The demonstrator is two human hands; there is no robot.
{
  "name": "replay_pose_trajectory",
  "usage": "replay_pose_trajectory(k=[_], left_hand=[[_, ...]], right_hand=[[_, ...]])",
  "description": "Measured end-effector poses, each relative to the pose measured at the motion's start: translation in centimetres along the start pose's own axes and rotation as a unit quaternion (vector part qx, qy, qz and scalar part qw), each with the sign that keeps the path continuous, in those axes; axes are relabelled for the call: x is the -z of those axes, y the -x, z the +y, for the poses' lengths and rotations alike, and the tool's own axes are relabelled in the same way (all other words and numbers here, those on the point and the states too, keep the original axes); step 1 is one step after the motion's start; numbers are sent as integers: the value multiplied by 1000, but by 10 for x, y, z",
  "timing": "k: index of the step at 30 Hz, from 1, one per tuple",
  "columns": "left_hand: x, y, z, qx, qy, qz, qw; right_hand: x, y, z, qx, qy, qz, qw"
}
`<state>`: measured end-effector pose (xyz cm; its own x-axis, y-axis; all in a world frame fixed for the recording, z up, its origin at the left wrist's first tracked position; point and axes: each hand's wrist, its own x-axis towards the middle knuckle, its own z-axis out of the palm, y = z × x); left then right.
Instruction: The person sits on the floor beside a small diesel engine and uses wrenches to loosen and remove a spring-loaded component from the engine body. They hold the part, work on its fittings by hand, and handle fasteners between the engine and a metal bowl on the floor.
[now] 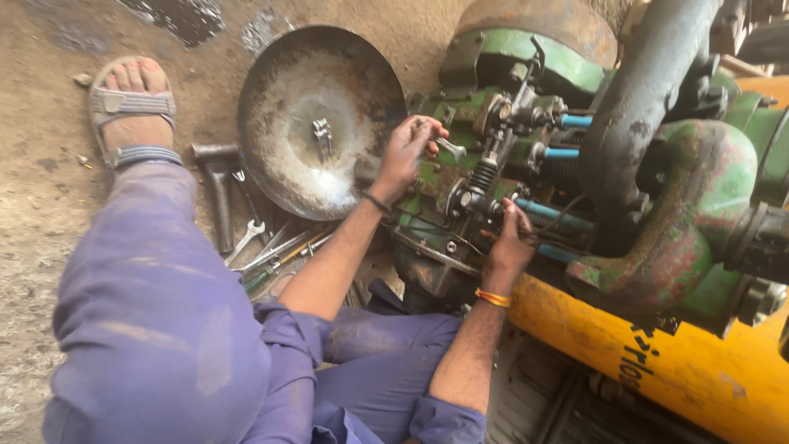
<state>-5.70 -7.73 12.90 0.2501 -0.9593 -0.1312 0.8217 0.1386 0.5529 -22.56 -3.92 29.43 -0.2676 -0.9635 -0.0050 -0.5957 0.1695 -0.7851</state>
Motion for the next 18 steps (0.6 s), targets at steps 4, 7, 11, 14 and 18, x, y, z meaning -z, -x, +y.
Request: replay_pose_trajectory(k=[4,7,11,14,18], left_hand=[[-14,-49,-18,64,-7,-25,998],[-33,-70,-37,72,-104,-7,992],[-49,-86,-45,88,-109,-29,990],[-53,-91,-44,102,-101,-51,988],[-60,-95,-39,136,-162,-62,975]], right_hand=[[0,-2,3,-10,-12,3,1000],[1,-1,4,-16,-7,7,1000],[0,1,0,-2,-10,3,1000],[-1,3,-4,-8,13,4,1000],[-2,5,-7,-11,8,7,1000]])
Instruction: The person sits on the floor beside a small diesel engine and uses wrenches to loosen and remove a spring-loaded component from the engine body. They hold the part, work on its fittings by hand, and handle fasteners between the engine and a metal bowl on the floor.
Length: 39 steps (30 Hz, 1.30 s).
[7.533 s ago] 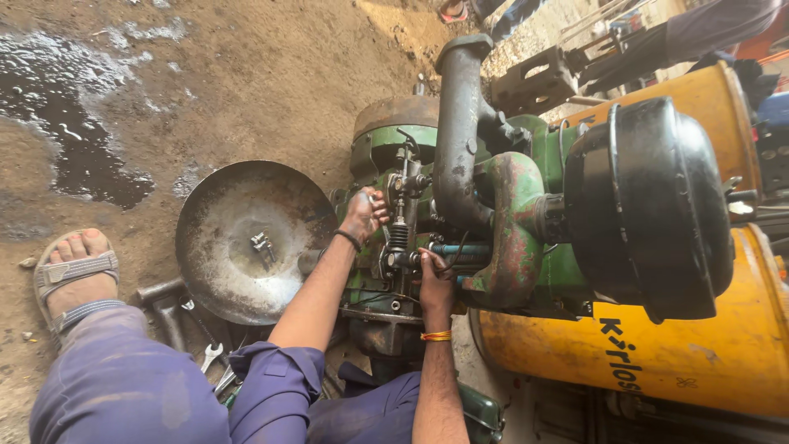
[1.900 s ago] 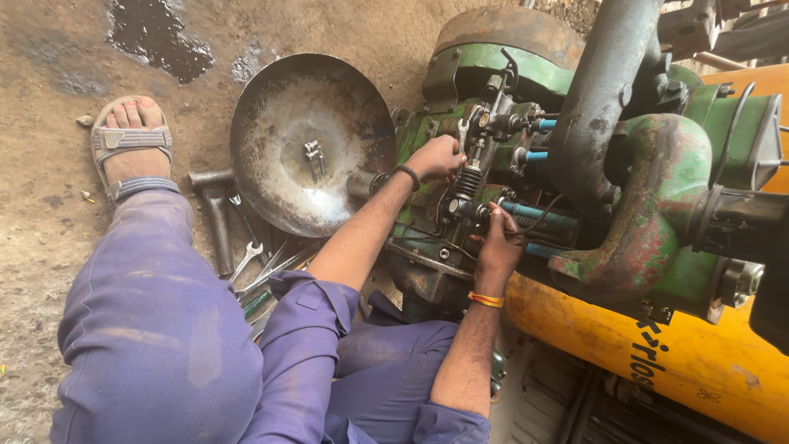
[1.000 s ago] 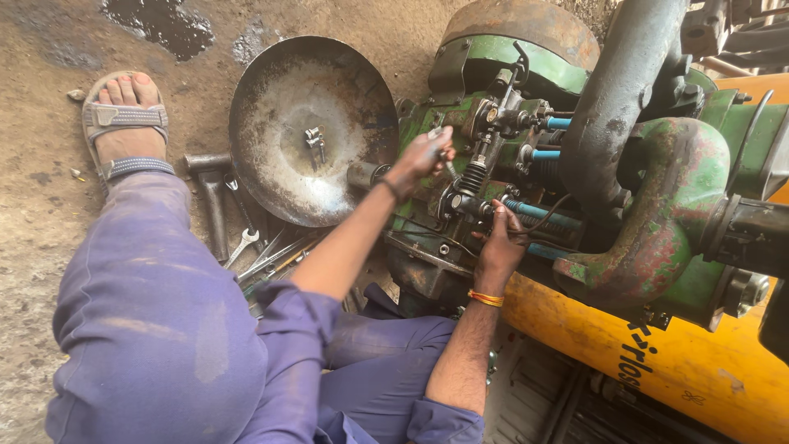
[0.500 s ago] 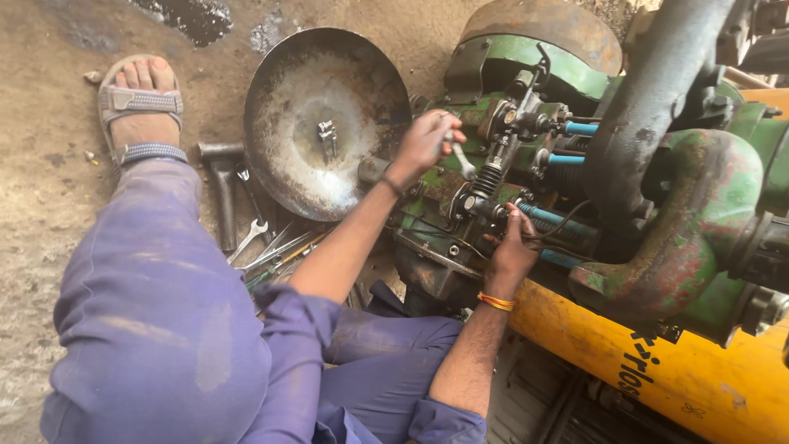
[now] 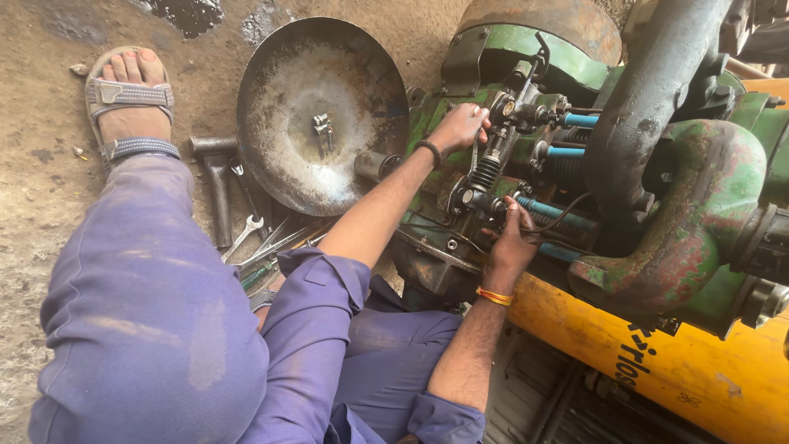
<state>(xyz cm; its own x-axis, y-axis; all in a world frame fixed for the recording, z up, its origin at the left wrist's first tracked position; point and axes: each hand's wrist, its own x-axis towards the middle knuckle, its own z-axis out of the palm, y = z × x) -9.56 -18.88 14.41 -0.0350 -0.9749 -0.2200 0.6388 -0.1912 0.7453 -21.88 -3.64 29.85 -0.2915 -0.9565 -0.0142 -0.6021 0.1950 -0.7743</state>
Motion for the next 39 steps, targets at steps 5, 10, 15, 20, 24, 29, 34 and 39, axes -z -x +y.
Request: replay_pose_trajectory(k=[5,10,15,20,24,29,34,39], left_hand=[[-4,1,1,-11,12,-3,1000],[-12,4,-3,-33,-24,35,999],[-19,13,-6,-16,-33,33,999],[-15,22,-19,-1,-8,64,998],[-25,22,-26,0,-128,70,989],[-24,39,-31,2,-136,79,987],[-12,104,-48,-168,-36,133,976],[-24,145,-59,-185,190,118,957]], right_hand=[[0,-1,1,2,-1,-6,1000],[1,-3,3,5,-8,-7,1000],[1,-3,6,6,-17,-4,1000],[2,-5,9,21,-18,-10,1000],[2,-4,9,10,-8,-3,1000],[2,-1,4,6,-1,1,1000],[3,-2,4,12,-16,-9,1000],[7,-2,9,11,-14,-11,1000]])
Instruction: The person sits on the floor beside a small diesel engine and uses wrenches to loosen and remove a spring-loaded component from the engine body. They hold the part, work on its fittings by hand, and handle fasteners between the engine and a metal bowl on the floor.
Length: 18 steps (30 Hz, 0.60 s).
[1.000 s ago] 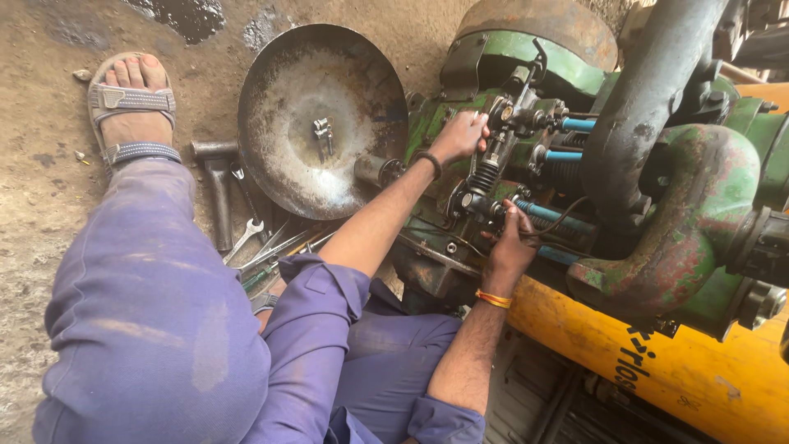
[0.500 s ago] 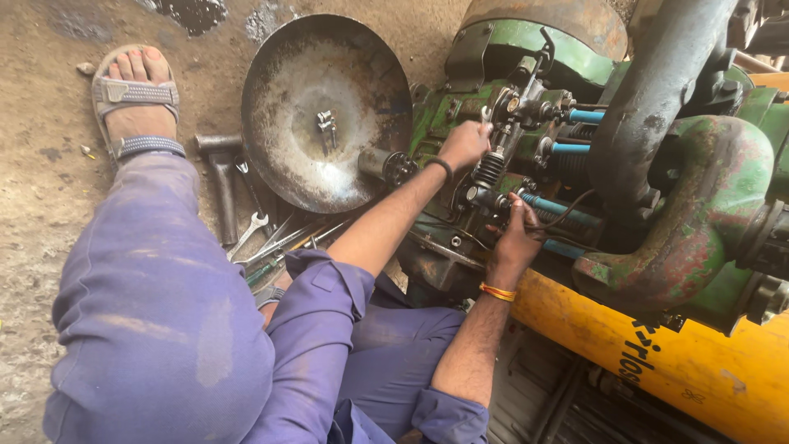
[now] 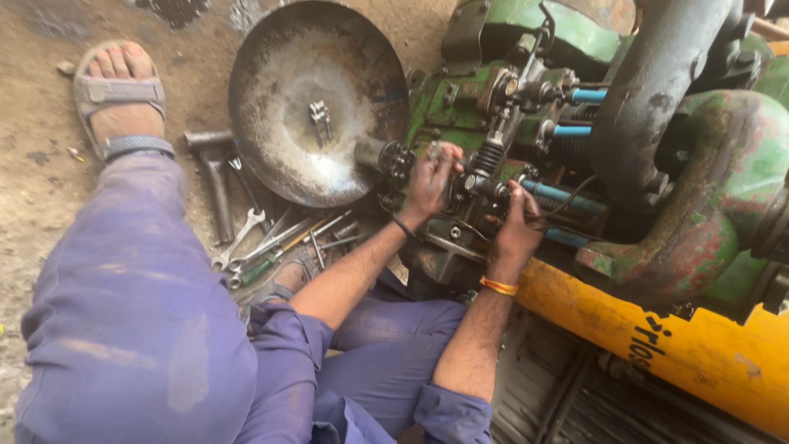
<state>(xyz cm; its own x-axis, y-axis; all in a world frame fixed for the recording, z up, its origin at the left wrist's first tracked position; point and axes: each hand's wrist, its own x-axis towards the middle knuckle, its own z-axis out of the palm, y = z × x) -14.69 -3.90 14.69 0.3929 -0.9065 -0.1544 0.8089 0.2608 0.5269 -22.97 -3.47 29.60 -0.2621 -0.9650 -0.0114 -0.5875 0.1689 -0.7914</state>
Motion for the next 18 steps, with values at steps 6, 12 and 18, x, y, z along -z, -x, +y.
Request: replay_pose_trajectory(k=[6,12,18], left_hand=[[25,-65,17,17,-279,-61,958],[16,-98,-8,83,-396,-337,850],[14,-113,-13,91,-440,-408,795]], right_hand=[[-1,0,-2,-11,2,1,1000],[-3,1,-6,-9,-9,-5,1000],[-1,0,-8,4,-6,-34,999]])
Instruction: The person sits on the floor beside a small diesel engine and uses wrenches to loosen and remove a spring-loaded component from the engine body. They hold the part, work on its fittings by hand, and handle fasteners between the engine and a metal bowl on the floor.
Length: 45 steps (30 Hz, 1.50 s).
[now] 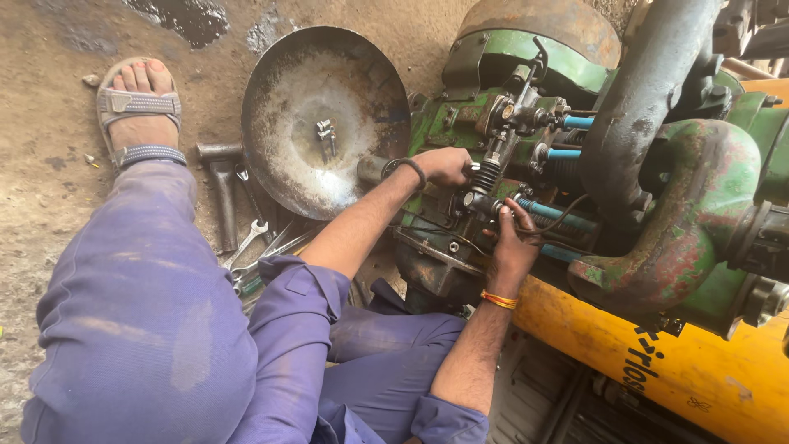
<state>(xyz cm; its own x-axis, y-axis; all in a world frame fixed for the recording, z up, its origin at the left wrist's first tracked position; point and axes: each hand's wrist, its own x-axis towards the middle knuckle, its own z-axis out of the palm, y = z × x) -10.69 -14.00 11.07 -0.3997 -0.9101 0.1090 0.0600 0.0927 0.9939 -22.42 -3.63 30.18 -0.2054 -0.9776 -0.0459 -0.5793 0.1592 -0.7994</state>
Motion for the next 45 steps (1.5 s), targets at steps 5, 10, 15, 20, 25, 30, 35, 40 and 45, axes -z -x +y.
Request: replay_pose_trajectory(k=[5,10,15,20,25,30,35,40,45], left_hand=[[-2,15,11,43,0,61,997],[3,31,28,65,-3,127,990],[-15,38,31,56,49,180,981],[-28,38,13,14,52,144,988],[-26,34,19,63,13,182,981],[-22,40,35,117,-38,205,971],[-32,51,49,76,-49,289,953],[-51,65,60,103,22,295,950],[-59,71,59,31,28,287,957]], right_hand=[[1,0,4,2,-2,10,1000],[-1,1,3,0,-10,13,1000],[1,-1,5,-5,2,20,1000],[1,-4,13,-3,-10,21,1000],[-5,-10,17,-5,10,8,1000],[-5,-14,26,20,66,7,998],[-13,-23,32,-19,155,14,988],[-16,-21,31,38,231,33,972],[-22,-22,36,126,202,60,969]])
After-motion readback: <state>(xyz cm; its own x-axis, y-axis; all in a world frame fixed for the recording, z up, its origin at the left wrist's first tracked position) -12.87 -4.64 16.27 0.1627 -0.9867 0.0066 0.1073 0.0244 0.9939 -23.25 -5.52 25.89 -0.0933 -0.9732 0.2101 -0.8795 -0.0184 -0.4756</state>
